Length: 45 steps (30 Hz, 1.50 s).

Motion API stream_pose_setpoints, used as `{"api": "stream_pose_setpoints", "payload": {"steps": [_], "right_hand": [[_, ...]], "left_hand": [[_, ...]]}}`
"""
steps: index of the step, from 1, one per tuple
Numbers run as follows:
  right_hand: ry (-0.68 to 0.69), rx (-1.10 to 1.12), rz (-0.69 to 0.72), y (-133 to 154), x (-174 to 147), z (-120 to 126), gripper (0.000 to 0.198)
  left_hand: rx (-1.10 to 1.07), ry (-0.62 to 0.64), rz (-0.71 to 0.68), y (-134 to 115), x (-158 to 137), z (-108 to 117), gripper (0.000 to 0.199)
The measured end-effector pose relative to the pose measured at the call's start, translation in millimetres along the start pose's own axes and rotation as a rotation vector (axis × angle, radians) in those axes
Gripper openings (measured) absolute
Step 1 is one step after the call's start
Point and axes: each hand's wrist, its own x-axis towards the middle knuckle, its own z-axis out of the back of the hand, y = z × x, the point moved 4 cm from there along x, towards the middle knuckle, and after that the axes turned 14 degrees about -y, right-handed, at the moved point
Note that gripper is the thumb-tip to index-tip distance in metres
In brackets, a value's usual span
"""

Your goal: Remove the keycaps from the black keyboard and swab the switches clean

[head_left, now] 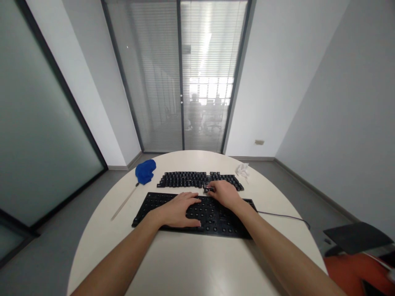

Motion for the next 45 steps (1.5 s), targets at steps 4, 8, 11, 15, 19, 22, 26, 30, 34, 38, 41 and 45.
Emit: {"api": "stream_pose_setpoints", "payload": {"steps": [4,8,11,15,19,22,26,30,34,38,41,45], "right_hand": [[0.027,-0.012,-0.006,0,4,-6,0.019],[0.047,-0.025,-0.027,-2,7,-12,0.019],[0.050,-0.027,-0.042,-4,9,-15,0.021],[0.040,-0.023,-0.055,-4,9,-15,0.021],[0.028,-0.020,-0.055,-3,7,-13,0.021],[0.014,-0.013,-0.044,-2,5,-10,0.021],[-0.009,0.001,-0.038,0,2,-2,0.026],[-0.079,0.067,-0.077,2,-8,13,0.043],[-0.075,0.274,-0.015,6,-28,25,0.021],[-0.028,0.358,0.160,10,-50,30,0.007],[0.004,0.399,0.219,14,-57,30,0.009],[0.011,0.438,0.224,21,-58,30,0.011]], "left_hand": [[0.010,0.012,-0.001,0,-1,1,0.082],[-0.003,0.016,0.001,1,-2,1,0.085],[0.000,0.019,0.002,3,-2,0,0.086],[-0.013,0.006,-0.004,4,-2,0,0.086],[-0.021,0.003,-0.008,4,-2,0,0.084],[-0.022,0.005,0.000,3,-2,0,0.085],[-0.015,0.048,0.017,2,-2,-2,0.096],[-0.010,0.057,0.023,2,-2,-3,0.100],[-0.035,-0.021,-0.004,-1,0,-2,0.093],[-0.045,-0.276,-0.041,-11,7,5,0.062],[0.003,-0.363,-0.110,-22,12,8,0.044],[0.045,-0.351,-0.193,-32,15,9,0.018]]}}
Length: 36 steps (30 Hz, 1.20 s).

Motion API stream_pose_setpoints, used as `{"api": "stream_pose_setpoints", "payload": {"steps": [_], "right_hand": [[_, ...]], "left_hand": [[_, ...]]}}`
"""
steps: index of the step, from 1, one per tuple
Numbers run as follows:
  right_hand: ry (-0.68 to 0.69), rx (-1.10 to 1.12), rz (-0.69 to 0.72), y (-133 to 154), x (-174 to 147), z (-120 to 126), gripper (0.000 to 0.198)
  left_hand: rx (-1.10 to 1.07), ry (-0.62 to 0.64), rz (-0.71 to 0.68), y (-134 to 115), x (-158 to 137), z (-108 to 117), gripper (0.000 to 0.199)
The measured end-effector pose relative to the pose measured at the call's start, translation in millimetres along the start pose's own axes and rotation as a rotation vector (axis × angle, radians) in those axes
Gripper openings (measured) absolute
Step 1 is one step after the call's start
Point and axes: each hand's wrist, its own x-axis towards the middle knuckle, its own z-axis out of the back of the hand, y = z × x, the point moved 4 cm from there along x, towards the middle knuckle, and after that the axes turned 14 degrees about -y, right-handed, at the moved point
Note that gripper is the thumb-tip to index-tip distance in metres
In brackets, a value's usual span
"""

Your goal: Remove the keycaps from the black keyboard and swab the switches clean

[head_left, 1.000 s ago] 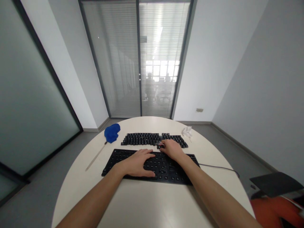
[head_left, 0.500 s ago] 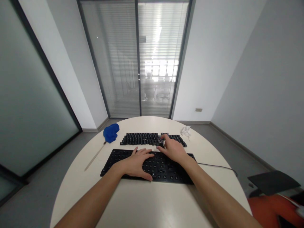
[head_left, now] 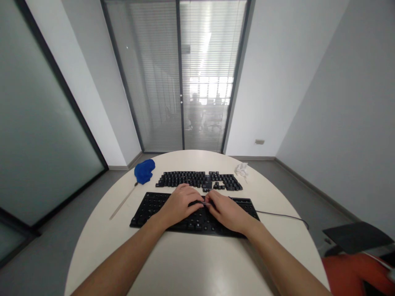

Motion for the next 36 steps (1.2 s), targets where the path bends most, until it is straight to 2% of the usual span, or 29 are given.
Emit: {"api": "stream_pose_setpoints", "payload": {"steps": [3,7,10,15,17,20,23,24,25,27,30,32,36], "right_hand": [[-0.011,0.048,-0.013,1,1,2,0.012],[-0.043,0.146,-0.094,-10,3,11,0.014],[-0.080,0.334,-0.196,-24,4,16,0.019],[-0.023,0.668,-0.346,-40,2,15,0.037],[-0.049,0.734,-0.384,-42,1,14,0.042],[-0.097,0.708,-0.371,-39,3,11,0.043],[-0.061,0.617,-0.291,-29,4,4,0.038],[-0.042,0.578,-0.264,-25,5,2,0.037],[-0.024,0.542,-0.242,-22,5,1,0.036],[0.012,0.493,-0.206,-16,4,0,0.035],[0.073,0.455,-0.160,-7,1,1,0.029],[0.101,0.397,-0.141,-2,0,0,0.026],[0.101,0.308,-0.096,8,-1,-1,0.022]], "left_hand": [[0.009,-0.027,0.018,2,0,1,0.020],[-0.018,-0.078,0.127,12,0,3,0.021],[-0.098,-0.095,0.196,18,0,3,0.021],[-0.233,-0.099,0.257,23,-2,3,0.021],[-0.254,-0.084,0.266,22,-2,3,0.022],[-0.306,-0.011,0.252,18,-3,0,0.023],[-0.324,0.093,0.187,16,-6,2,0.023],[-0.315,0.139,0.167,18,-8,3,0.030],[-0.306,0.196,0.157,19,-11,4,0.045],[-0.239,0.304,0.232,28,-18,5,0.082],[-0.142,0.450,0.320,38,-27,5,0.100],[-0.107,0.479,0.328,39,-29,4,0.103],[-0.103,0.442,0.302,38,-28,2,0.101]]}}
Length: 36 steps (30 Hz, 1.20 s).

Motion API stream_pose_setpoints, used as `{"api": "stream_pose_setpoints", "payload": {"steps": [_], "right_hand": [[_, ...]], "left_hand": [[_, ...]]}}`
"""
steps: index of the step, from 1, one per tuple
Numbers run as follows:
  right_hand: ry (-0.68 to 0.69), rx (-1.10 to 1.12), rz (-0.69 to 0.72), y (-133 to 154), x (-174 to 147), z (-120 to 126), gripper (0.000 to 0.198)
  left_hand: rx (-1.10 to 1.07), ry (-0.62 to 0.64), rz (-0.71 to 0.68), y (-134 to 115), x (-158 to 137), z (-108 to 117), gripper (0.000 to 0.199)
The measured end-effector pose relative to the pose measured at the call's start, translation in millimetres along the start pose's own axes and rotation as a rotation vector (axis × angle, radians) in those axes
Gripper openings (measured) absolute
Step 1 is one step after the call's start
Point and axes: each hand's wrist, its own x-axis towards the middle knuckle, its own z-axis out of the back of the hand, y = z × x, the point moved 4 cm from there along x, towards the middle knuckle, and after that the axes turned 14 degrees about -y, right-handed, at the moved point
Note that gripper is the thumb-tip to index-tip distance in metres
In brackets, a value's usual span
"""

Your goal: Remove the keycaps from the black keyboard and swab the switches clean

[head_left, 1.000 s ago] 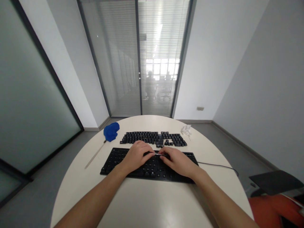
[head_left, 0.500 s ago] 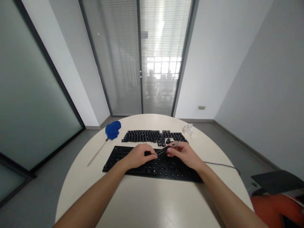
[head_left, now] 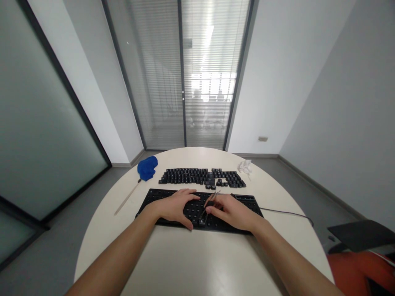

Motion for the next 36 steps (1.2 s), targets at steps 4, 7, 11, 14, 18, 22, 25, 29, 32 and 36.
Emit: {"api": "stream_pose_setpoints", "payload": {"steps": [4,7,11,14,18,22,25,29,32,36], "right_hand": [[0.013,-0.074,0.073,8,-1,-3,0.020],[0.052,-0.151,0.136,13,-1,-6,0.018],[0.112,-0.178,0.220,19,0,-9,0.018],[0.161,-0.148,0.282,25,-1,-9,0.018],[0.172,-0.101,0.308,25,-3,-8,0.017],[0.112,-0.047,0.221,11,-1,-8,0.019],[0.080,0.035,0.112,-3,1,-10,0.018],[0.103,0.263,-0.031,-18,1,-17,0.022],[0.132,0.420,-0.129,-27,1,-22,0.027],[0.122,0.478,-0.188,-33,2,-23,0.031]], "left_hand": [[-0.015,-0.013,-0.016,2,0,0,0.100],[-0.012,-0.002,-0.010,3,0,0,0.101],[-0.011,0.008,-0.007,0,0,1,0.101],[-0.015,0.019,0.013,-2,1,1,0.101],[-0.010,0.024,0.011,-1,1,1,0.101],[0.009,0.026,-0.001,1,1,0,0.101],[-0.001,0.026,0.009,1,1,-1,0.103],[0.000,0.031,0.001,-2,1,0,0.103],[0.021,0.035,-0.005,-3,1,0,0.101],[0.015,0.027,-0.013,-2,1,-1,0.100]]}}
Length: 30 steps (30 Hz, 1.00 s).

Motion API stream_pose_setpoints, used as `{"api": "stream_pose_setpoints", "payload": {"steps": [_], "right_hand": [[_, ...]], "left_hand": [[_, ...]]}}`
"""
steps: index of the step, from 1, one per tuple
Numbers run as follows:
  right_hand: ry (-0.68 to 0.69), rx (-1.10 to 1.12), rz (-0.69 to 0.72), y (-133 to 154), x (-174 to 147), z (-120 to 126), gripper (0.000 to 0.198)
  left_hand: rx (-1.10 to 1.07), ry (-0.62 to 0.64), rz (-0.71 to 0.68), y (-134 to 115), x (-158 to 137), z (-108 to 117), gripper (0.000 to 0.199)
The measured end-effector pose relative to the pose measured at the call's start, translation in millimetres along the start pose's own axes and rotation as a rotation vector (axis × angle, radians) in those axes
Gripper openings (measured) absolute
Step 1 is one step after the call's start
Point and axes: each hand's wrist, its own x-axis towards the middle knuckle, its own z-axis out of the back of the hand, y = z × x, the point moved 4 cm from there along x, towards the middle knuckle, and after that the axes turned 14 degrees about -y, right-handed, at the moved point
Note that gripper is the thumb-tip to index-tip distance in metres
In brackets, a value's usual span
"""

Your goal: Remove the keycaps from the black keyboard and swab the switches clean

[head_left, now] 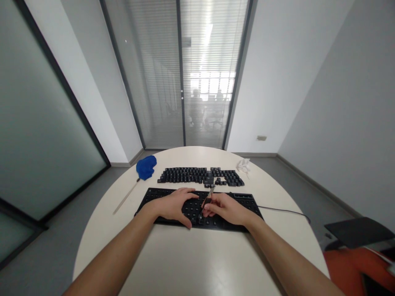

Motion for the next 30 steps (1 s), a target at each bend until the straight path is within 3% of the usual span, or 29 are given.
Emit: {"api": "stream_pose_setpoints", "payload": {"steps": [9,16,30], "right_hand": [[-0.082,0.004,-0.012,-8,2,10,0.037],[-0.201,0.036,-0.002,-2,5,17,0.040],[-0.257,0.206,-0.018,-7,7,26,0.043]], "left_hand": [[-0.080,-0.063,0.026,0,0,2,0.086],[-0.252,-0.181,-0.150,-21,8,6,0.026],[-0.376,-0.209,-0.065,-29,13,5,0.023]]}}
